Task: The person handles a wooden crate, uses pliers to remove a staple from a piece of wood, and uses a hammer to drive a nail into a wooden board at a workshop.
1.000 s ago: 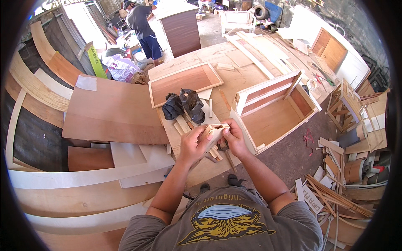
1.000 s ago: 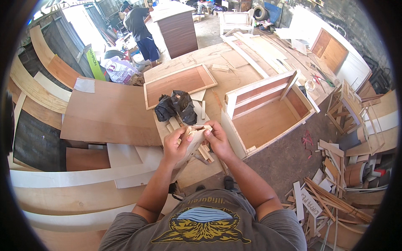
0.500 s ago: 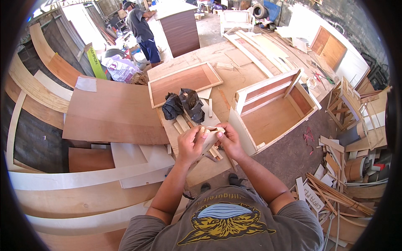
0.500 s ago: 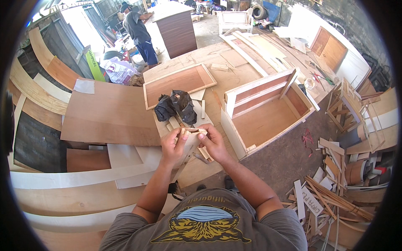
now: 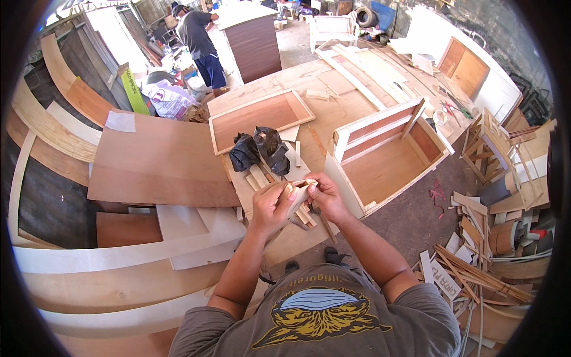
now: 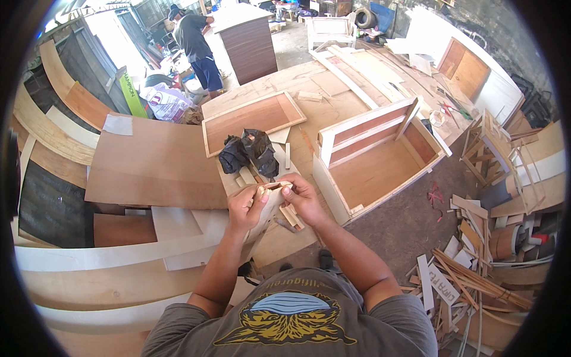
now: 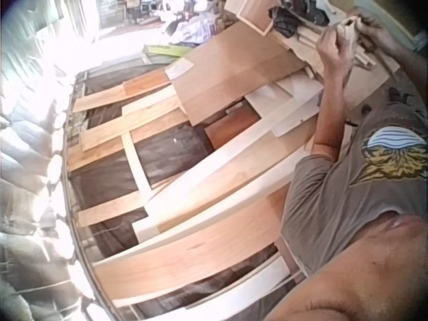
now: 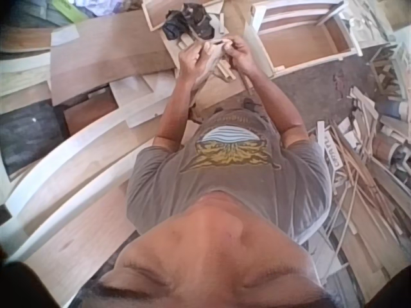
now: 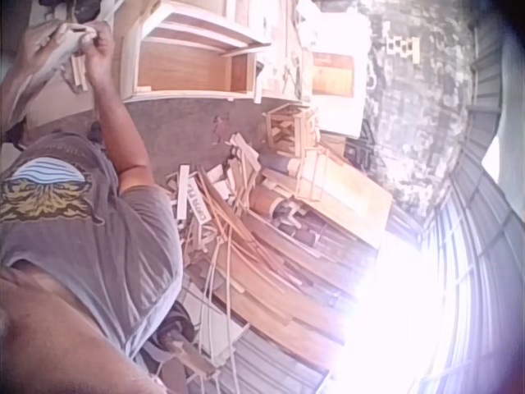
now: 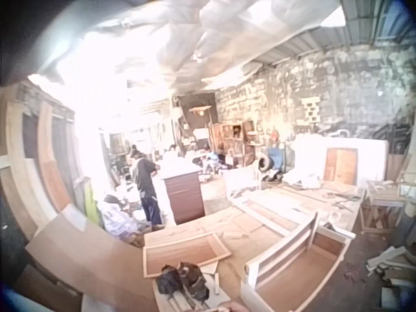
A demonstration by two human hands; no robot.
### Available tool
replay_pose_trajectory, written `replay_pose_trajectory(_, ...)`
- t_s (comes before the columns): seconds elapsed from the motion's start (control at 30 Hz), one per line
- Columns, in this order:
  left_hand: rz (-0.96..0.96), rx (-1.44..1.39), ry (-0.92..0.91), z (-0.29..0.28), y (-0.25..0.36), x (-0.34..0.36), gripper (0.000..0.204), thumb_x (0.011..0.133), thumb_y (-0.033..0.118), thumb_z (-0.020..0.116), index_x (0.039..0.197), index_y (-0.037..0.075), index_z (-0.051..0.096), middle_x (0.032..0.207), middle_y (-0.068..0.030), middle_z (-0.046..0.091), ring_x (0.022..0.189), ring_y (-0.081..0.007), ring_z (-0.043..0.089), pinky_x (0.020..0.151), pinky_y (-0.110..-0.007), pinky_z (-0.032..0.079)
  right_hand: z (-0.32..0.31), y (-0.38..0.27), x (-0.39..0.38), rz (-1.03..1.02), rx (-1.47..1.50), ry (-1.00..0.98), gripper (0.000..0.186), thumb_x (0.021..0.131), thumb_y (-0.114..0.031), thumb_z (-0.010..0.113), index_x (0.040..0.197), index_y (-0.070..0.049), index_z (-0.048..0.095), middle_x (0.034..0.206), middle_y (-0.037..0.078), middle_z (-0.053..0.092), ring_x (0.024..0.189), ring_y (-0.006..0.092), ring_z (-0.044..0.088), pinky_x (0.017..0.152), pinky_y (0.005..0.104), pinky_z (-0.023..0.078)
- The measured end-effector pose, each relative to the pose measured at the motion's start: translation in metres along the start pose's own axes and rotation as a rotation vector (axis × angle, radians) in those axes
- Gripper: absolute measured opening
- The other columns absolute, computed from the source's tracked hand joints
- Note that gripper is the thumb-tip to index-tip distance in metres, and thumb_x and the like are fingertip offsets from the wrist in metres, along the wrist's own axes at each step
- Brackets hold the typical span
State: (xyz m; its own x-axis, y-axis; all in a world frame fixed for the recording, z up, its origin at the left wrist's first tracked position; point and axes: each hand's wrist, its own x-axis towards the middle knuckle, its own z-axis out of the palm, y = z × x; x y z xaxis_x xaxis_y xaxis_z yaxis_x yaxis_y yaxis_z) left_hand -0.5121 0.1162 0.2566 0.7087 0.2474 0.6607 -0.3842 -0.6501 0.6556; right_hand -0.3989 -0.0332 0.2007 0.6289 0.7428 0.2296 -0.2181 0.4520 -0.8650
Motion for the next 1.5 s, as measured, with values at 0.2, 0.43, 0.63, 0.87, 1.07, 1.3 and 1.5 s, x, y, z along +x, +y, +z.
replay_pose_trajectory(0.2, -0.016, 0.063, 0.124, 0.001, 0.006, 0.001, 0.019, 0.089, 0.009, 0.072, 0.103, -0.004, 0.074, 0.080, -0.0133, 0.070, 0.063, -0.0181, 0.064, 0.057, -0.031, 0.049, 0.021, 0.005, 0.002, 0.000, -0.090, 0.132, 0.034, 0.102, -0.013, 0.062, 0.132, -0.007, 0.048, 0.117, 0.006, 0.059, 0.089, 0.0086, 0.057, 0.072, 0.0268, 0.052)
replay_pose_trajectory(0.43, -0.027, 0.257, 0.197, -0.011, 0.010, 0.015, 0.023, 0.086, 0.011, 0.075, 0.105, -0.002, 0.073, 0.085, -0.0153, 0.071, 0.069, -0.0274, 0.070, 0.060, -0.035, 0.054, 0.048, 0.019, -0.025, -0.050, -0.622, 0.160, 0.063, 0.084, -0.013, 0.078, 0.134, -0.003, 0.040, 0.122, 0.013, 0.053, 0.097, 0.0197, 0.056, 0.085, 0.0336, 0.049)
replay_pose_trajectory(0.63, -0.005, 0.326, 0.229, -0.013, 0.019, 0.027, 0.028, 0.080, 0.013, 0.081, 0.103, 0.000, 0.073, 0.083, -0.0103, 0.069, 0.068, -0.0258, 0.068, 0.059, -0.036, 0.053, 0.104, 0.022, -0.021, -0.255, -0.932, 0.134, 0.082, 0.076, -0.023, 0.084, 0.137, 0.002, 0.037, 0.127, 0.023, 0.055, 0.113, 0.0349, 0.060, 0.091, 0.0451, 0.051)
replay_pose_trajectory(0.87, 0.005, 0.309, 0.204, -0.023, 0.024, 0.029, 0.035, 0.076, 0.019, 0.087, 0.103, 0.004, 0.071, 0.085, -0.0080, 0.069, 0.068, -0.0212, 0.066, 0.056, -0.034, 0.051, 0.119, 0.043, -0.013, -0.127, -0.834, 0.357, 0.064, 0.089, -0.016, 0.071, 0.136, 0.005, 0.033, 0.106, 0.032, 0.064, 0.092, 0.0461, 0.068, 0.076, 0.0501, 0.053)
replay_pose_trajectory(1.07, -0.049, 0.165, 0.288, -0.044, -0.016, 0.039, 0.046, 0.086, 0.030, 0.082, 0.119, 0.002, 0.066, 0.109, -0.0143, 0.069, 0.094, -0.0208, 0.066, 0.076, -0.030, 0.052, 0.105, 0.013, -0.007, -0.234, -0.722, 0.510, 0.048, 0.098, -0.014, 0.068, 0.134, 0.003, 0.041, 0.114, 0.024, 0.068, 0.104, 0.0300, 0.070, 0.086, 0.0406, 0.054)
replay_pose_trajectory(1.3, -0.469, -0.731, -0.290, -0.016, -0.022, 0.033, 0.043, 0.102, 0.039, 0.063, 0.114, -0.002, 0.068, 0.094, -0.0044, 0.070, 0.086, -0.0078, 0.062, 0.072, -0.026, 0.050, 0.089, -0.025, -0.011, -0.185, -0.270, 0.467, 0.050, 0.096, -0.012, 0.072, 0.136, 0.001, 0.046, 0.111, 0.010, 0.069, 0.104, 0.0172, 0.065, 0.092, 0.0341, 0.053)
replay_pose_trajectory(1.5, -0.644, -1.041, -0.006, 0.025, 0.015, 0.034, 0.043, 0.102, 0.040, 0.063, 0.110, -0.003, 0.069, 0.097, -0.0061, 0.071, 0.085, -0.0097, 0.064, 0.071, -0.027, 0.051, 0.083, -0.055, -0.038, -0.033, -0.466, 0.603, 0.058, 0.092, -0.024, 0.078, 0.132, 0.003, 0.044, 0.109, 0.021, 0.066, 0.104, 0.0219, 0.066, 0.087, 0.0357, 0.054)
